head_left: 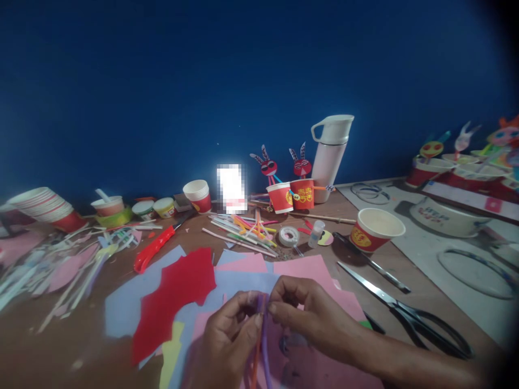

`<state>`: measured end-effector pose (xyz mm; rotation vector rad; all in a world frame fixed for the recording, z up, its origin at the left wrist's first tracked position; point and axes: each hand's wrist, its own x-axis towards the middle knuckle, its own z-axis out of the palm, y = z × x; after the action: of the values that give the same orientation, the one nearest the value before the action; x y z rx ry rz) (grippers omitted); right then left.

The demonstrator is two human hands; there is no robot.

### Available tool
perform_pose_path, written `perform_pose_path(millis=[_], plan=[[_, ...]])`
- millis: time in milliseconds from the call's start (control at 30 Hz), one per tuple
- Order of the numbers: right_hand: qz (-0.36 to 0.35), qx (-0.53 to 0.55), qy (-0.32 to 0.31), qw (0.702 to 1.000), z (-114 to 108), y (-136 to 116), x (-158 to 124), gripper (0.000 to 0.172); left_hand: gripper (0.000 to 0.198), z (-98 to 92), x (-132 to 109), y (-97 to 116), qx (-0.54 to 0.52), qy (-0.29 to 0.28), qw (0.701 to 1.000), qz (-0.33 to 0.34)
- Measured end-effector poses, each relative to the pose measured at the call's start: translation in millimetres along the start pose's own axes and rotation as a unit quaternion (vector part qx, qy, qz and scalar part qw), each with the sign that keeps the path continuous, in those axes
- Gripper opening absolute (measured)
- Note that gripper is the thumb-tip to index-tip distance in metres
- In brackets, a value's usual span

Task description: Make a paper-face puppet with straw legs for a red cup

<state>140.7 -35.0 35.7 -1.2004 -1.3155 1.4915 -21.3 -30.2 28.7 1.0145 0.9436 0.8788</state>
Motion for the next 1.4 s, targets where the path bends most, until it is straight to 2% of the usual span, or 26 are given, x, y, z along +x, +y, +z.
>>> perform_pose_path(millis=[167, 333, 600, 767, 933, 1100, 1267, 1400], plan=[[0.009, 0.012, -0.016, 1.0, -0.2, 2.4, 0.4, 0.012, 0.027, -1.1, 2.8, -1.6, -0.031, 0.019, 0.998, -0.052], [0.031, 0.033, -0.027, 0.999, 0.5, 2.8, -1.7, 0.015, 0.022, -6.7, 5.7, -3.0, -0.01, 0.052, 0.997, -0.055], [0.037, 0.077, -0.028, 0.996, -0.6, 2.2, 3.0, 0.016, 0.011, -7.5, 6.7, -3.5, -0.15, 0.022, 0.984, -0.093], [0.041, 0.092, -0.03, 0.994, -1.0, 5.2, 2.3, 0.016, 0.012, -8.0, 6.9, -5.1, -0.173, 0.027, 0.978, -0.116], [0.021, 0.084, -0.033, 0.996, -2.9, 7.7, 3.4, 0.015, 0.013, -6.4, 5.5, -2.6, -0.2, 0.037, 0.975, -0.09], [0.023, 0.069, -0.037, 0.997, -2.4, 10.0, 3.4, 0.016, 0.022, -4.1, 4.0, -0.1, -0.14, -0.044, 0.983, -0.108], [0.038, 0.074, -0.038, 0.996, -2.5, 9.1, 3.1, 0.017, 0.021, -5.4, 4.6, -3.3, -0.088, -0.007, 0.99, -0.106], [0.052, 0.085, -0.052, 0.994, -4.7, 10.7, 7.1, 0.022, 0.018, -5.6, 7.3, -1.6, -0.104, -0.023, 0.987, -0.124]])
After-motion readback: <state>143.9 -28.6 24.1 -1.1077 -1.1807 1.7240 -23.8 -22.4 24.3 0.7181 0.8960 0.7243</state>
